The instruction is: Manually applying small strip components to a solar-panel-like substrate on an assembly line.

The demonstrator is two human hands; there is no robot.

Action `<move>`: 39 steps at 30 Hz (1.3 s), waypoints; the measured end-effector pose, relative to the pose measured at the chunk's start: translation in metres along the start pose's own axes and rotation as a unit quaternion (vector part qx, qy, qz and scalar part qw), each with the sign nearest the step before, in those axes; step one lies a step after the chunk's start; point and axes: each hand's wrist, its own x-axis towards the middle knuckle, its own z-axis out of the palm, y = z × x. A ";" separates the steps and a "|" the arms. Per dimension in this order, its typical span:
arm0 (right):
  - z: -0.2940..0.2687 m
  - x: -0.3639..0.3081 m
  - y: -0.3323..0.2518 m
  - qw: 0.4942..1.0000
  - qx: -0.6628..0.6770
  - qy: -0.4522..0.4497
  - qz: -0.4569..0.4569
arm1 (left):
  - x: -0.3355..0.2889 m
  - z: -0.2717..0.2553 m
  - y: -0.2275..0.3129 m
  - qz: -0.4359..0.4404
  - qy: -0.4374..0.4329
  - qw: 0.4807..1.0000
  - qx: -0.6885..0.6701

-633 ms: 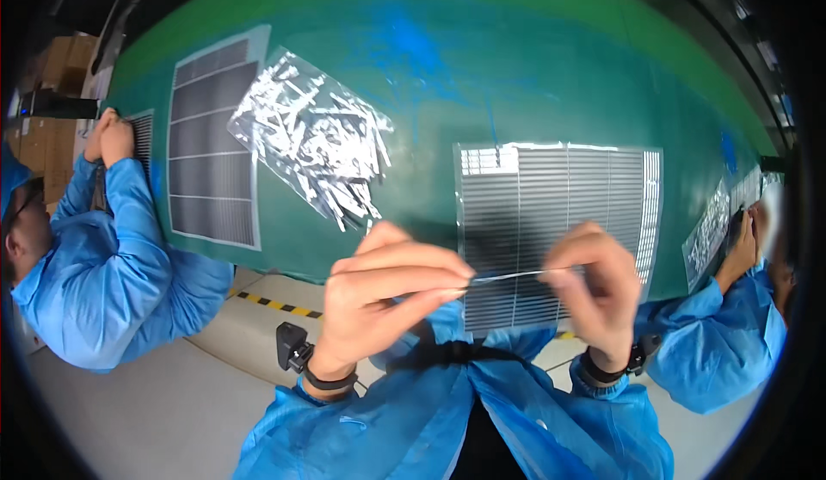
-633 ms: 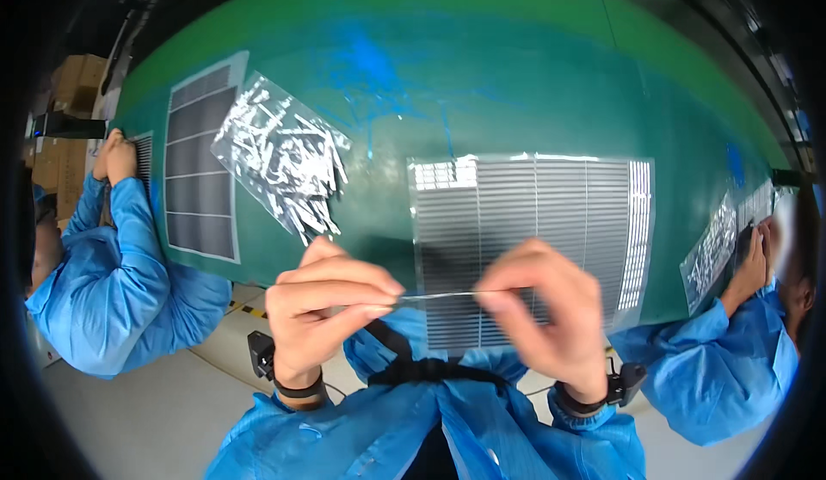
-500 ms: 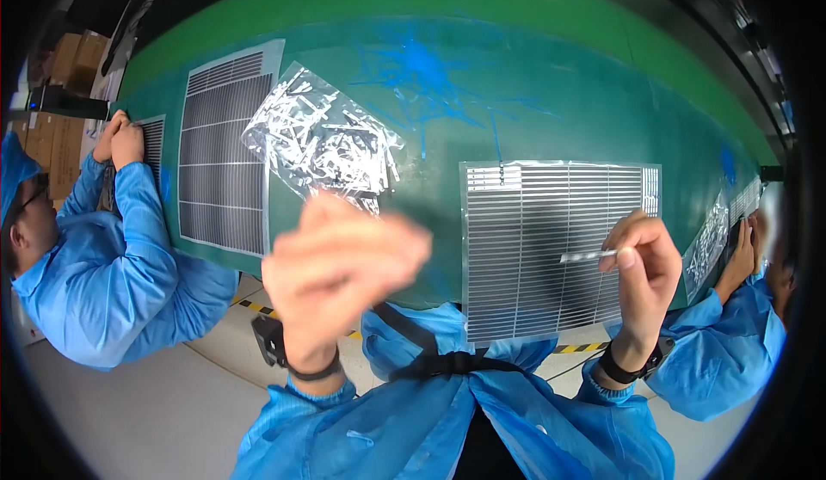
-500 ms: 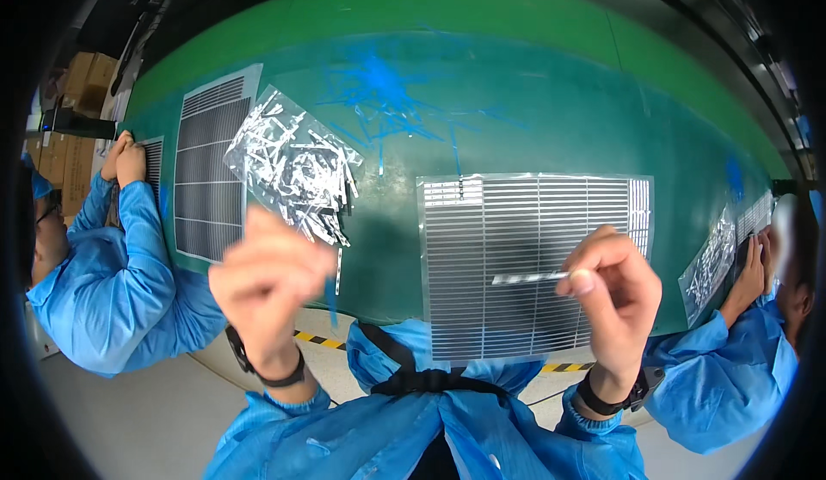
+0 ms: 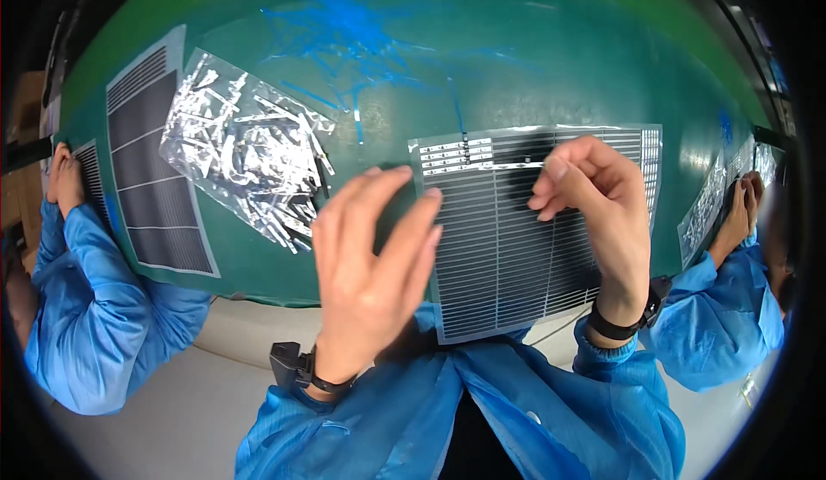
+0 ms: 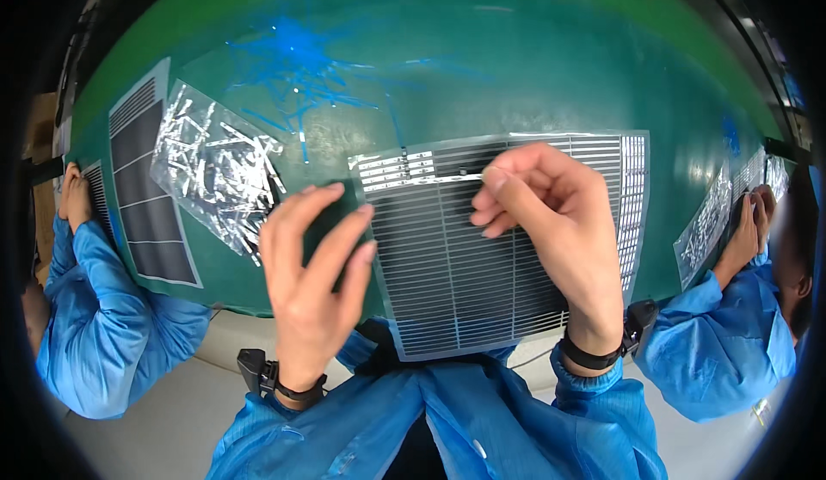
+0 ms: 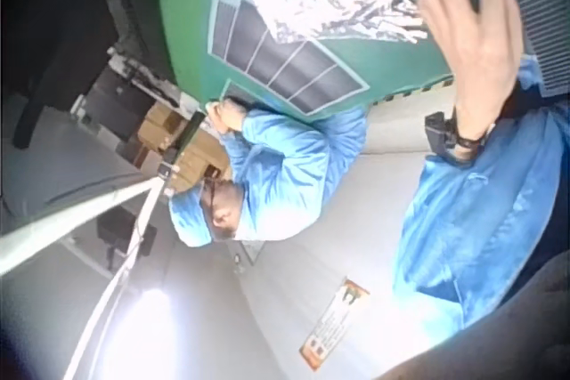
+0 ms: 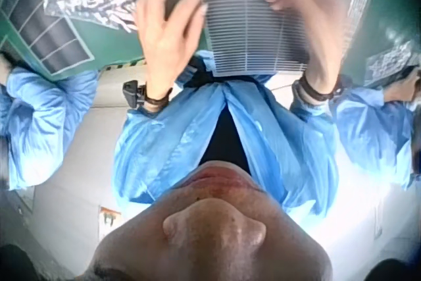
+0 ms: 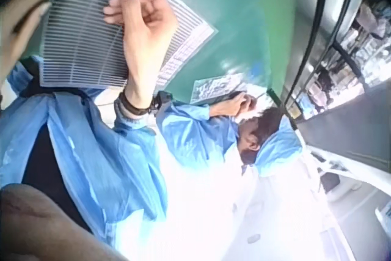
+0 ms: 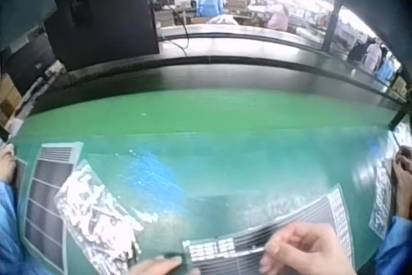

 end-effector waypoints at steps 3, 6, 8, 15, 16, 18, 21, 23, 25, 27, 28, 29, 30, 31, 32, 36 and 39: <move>0.010 0.004 0.003 0.999 0.028 -0.027 0.036 | -0.007 0.016 0.007 -0.020 -0.045 0.999 -0.012; 0.028 -0.001 0.004 0.997 0.041 -0.011 0.058 | -0.015 0.025 0.004 -0.027 -0.043 0.999 0.010; 0.041 -0.003 0.006 0.996 0.049 -0.002 0.070 | -0.018 0.027 0.001 -0.032 -0.023 0.999 0.017; 0.060 -0.006 0.015 0.997 0.017 0.069 0.035 | -0.024 0.033 -0.012 -0.020 -0.007 1.000 -0.014; 0.061 -0.006 0.015 0.997 0.013 0.070 0.035 | -0.024 0.033 -0.014 -0.021 -0.009 1.000 -0.015; 0.062 -0.005 0.016 0.997 0.007 0.072 0.038 | -0.024 0.034 -0.015 -0.018 -0.003 1.000 -0.015; 0.063 -0.006 0.018 0.996 0.000 0.076 0.035 | -0.024 0.036 -0.016 -0.014 -0.001 1.000 -0.013; 0.064 -0.006 0.017 0.996 -0.003 0.079 0.033 | -0.025 0.036 -0.016 -0.016 0.001 1.000 -0.013; 0.064 -0.006 0.017 0.996 -0.006 0.083 0.037 | -0.025 0.037 -0.017 -0.014 0.004 1.000 -0.015; 0.064 -0.006 0.017 0.995 -0.008 0.086 0.040 | -0.025 0.038 -0.016 -0.009 0.007 1.000 -0.011; 0.064 -0.006 0.017 0.995 -0.004 0.088 0.042 | -0.025 0.038 -0.016 -0.008 0.007 1.000 -0.011; 0.064 -0.007 0.017 0.995 0.000 0.091 0.044 | -0.026 0.037 -0.015 -0.005 0.003 1.000 -0.007; 0.064 -0.007 0.018 0.995 0.000 0.091 0.043 | -0.026 0.037 -0.015 -0.002 -0.001 1.000 -0.002; 0.063 -0.007 0.018 0.995 0.000 0.090 0.040 | -0.026 0.037 -0.014 -0.001 -0.001 1.000 -0.003; 0.063 -0.007 0.018 0.995 0.001 0.088 0.036 | -0.026 0.036 -0.013 0.003 -0.005 1.000 0.006; 0.061 -0.007 0.020 0.996 -0.001 0.087 0.020 | -0.027 0.038 -0.010 0.008 -0.011 1.000 0.019; 0.061 -0.008 0.021 0.996 -0.005 0.087 0.010 | -0.027 0.039 -0.009 0.018 -0.010 0.999 0.040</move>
